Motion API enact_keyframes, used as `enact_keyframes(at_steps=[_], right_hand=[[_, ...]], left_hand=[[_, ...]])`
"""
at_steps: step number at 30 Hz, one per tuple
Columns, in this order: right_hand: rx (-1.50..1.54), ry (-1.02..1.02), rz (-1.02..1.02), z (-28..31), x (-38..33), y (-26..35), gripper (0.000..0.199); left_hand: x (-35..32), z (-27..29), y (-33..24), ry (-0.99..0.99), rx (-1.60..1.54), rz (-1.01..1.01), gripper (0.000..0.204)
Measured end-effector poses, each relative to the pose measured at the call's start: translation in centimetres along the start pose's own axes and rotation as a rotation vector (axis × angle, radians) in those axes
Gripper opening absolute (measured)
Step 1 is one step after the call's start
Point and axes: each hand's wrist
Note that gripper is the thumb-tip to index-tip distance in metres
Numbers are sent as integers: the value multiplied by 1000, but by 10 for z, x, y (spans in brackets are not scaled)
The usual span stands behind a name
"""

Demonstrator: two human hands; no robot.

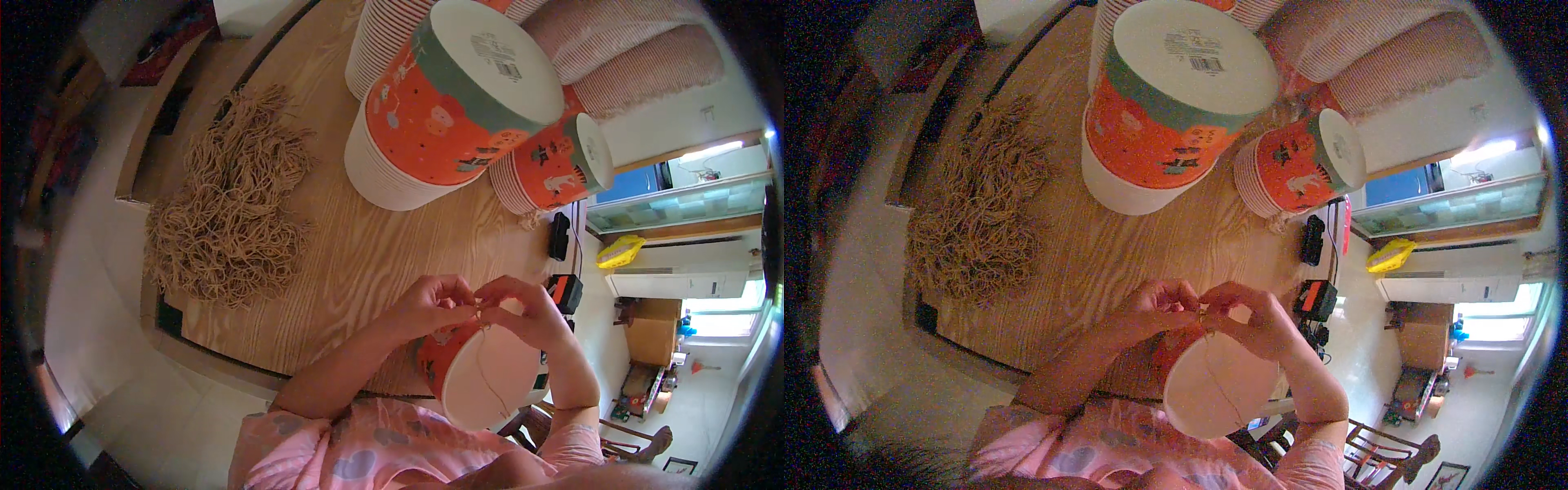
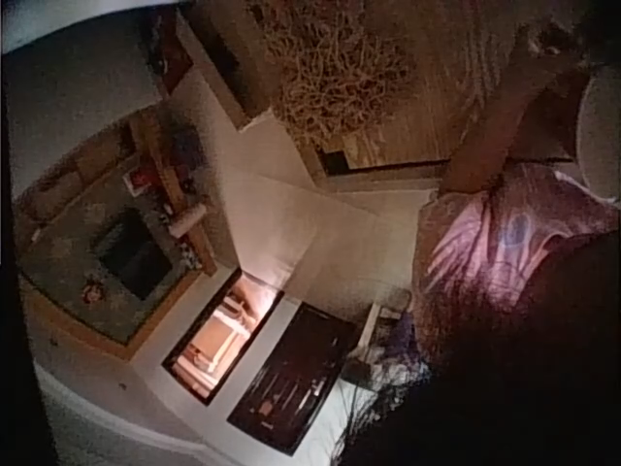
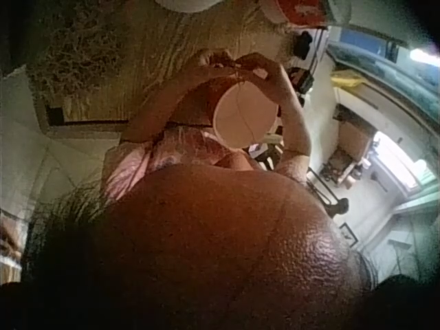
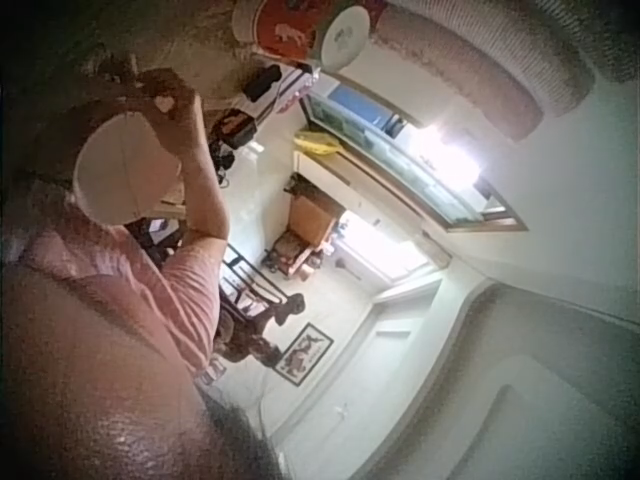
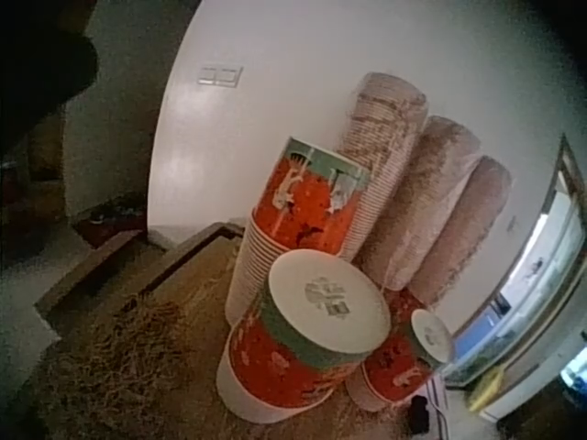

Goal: Tying rubber bands around the rims of paper cups to secure them.

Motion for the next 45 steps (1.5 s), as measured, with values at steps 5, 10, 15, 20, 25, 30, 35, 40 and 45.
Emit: enact_keyframes(at_steps=[5, 10, 15, 20, 25, 30, 35, 40, 45], right_hand=[[-24, 24, -51, 3, -1, 2, 7], [35, 4, -13, -1, 0, -5, 7], [-36, 19, -9, -1, -1, -2, 7], [-20, 14, 42, 0, -1, -9, 6], [46, -44, 52, -2, 0, -7, 5], [19, -20, 77, -1, 1, -6, 6], [-35, -5, 47, 0, 2, -2, 7], [-59, 2, 64, -3, 5, -3, 6], [-49, -47, 133, 2, 5, -5, 14]], left_hand=[[0, -1, 3, -9, -59, 5, 19], [2, -4, 1, -42, -39, 33, 21], [2, -2, 2, -37, -34, 55, 25], [0, -6, -6, -10, -148, 7, 28], [0, 0, -1, 28, -235, -3, 26], [1, -2, -8, -22, -347, 159, 24], [4, -4, 6, 20, -285, 184, 26], [2, -1, 10, 15, -218, 171, 24], [4, -1, 9, -32, -189, 259, 21]])
Point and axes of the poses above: each hand's wrist, its own x-axis towards the middle knuckle, its own z-axis out of the back of the hand, y = z × x, and after that the axes turned 2 degrees about x, right-handed
